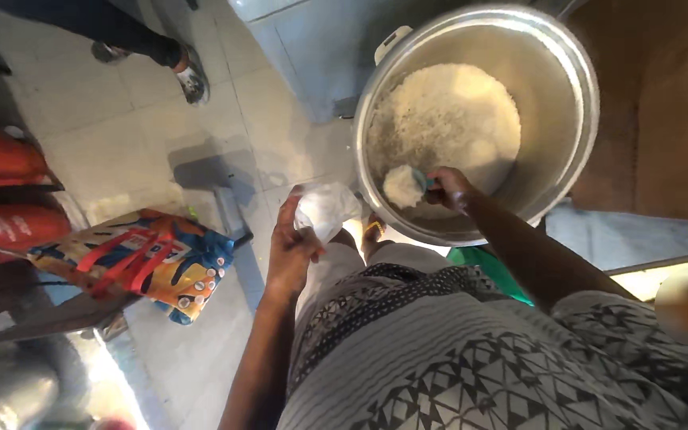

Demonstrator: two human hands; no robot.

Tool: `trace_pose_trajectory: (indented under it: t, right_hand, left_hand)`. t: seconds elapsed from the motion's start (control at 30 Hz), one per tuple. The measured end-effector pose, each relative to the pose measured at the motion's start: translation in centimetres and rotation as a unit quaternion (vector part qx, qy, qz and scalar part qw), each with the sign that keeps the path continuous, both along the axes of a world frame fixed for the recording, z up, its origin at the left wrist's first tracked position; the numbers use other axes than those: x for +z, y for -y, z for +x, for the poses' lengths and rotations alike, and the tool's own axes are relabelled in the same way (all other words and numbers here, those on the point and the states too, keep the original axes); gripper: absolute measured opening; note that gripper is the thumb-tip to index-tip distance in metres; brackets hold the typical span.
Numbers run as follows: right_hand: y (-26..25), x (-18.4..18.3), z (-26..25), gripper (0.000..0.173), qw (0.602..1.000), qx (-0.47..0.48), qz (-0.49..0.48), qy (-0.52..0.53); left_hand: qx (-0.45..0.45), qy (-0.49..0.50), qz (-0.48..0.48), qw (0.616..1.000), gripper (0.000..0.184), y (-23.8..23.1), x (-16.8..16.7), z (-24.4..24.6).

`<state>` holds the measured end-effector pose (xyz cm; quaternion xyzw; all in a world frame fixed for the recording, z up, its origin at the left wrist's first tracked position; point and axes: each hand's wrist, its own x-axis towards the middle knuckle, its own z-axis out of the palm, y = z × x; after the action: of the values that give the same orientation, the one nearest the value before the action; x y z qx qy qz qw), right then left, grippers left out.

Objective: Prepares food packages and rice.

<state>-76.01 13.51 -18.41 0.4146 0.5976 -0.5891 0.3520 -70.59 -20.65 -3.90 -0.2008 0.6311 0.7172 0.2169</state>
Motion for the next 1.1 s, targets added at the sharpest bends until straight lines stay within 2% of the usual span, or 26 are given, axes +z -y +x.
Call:
trace_pose_trajectory:
  t: [0.23, 0.4, 0.53, 0.63, 0.73, 0.77, 0.83, 0.9, 1.03, 1.1]
  right_hand:
    - [3.5, 0.6, -1.4, 0.031, 0.999, -0.014, -0.011, -0.034]
    - [4.5, 2.7, -1.5, 0.041, 0.994, 0.069, 0.065, -0.061]
    - [5.2, 1.1, -1.8, 0.04, 0.978, 0.132, 0.126, -0.106]
    - [5.9, 1.1, -2.5, 0.038, 0.932, 0.271, 0.182, -0.157]
    - [6.8, 0.8, -2.5, 0.028, 0.829, 0.44, 0.248, -0.24]
    - [7.3, 1.1, -2.8, 0.03, 0.826, 0.456, 0.251, -0.217]
    - [8.2, 1.7, -3.1, 0.043, 0.854, 0.429, 0.244, -0.164]
    - [8.5, 1.3, -3.0, 0.046, 0.855, 0.429, 0.245, -0.161]
    - [8.0, 0.5, -2.8, 0.045, 0.859, 0.424, 0.234, -0.167]
    - [6.5, -0.3, -2.7, 0.035, 0.847, 0.436, 0.227, -0.204]
  left_hand:
    - [-0.009, -0.01, -0.006, 1.0, 0.077, -0.9, 0.3, 0.0]
    - [-0.013, -0.004, 0.0, 1.0, 0.077, -1.6, -0.6, 0.0]
    - [-0.011, 0.006, 0.006, 1.0, 0.077, -1.6, -0.8, 0.1]
    - [-0.01, 0.009, 0.001, 1.0, 0.079, -1.7, -0.7, 0.0]
    - [-0.017, 0.006, -0.012, 1.0, 0.08, -2.0, -0.5, -0.2]
    - [-0.019, 0.0, -0.015, 1.0, 0.08, -2.1, -0.4, -0.3]
    - [-0.025, -0.018, -0.026, 0.999, 0.079, -2.2, 0.2, -0.5]
    - [-0.03, -0.032, -0.034, 0.998, 0.079, -2.2, 1.2, -0.9]
    - [-0.047, -0.062, -0.025, 0.997, 0.081, -2.2, 3.6, -2.1]
    - [-0.051, -0.075, -0.026, 0.996, 0.081, -2.6, 5.0, -2.8]
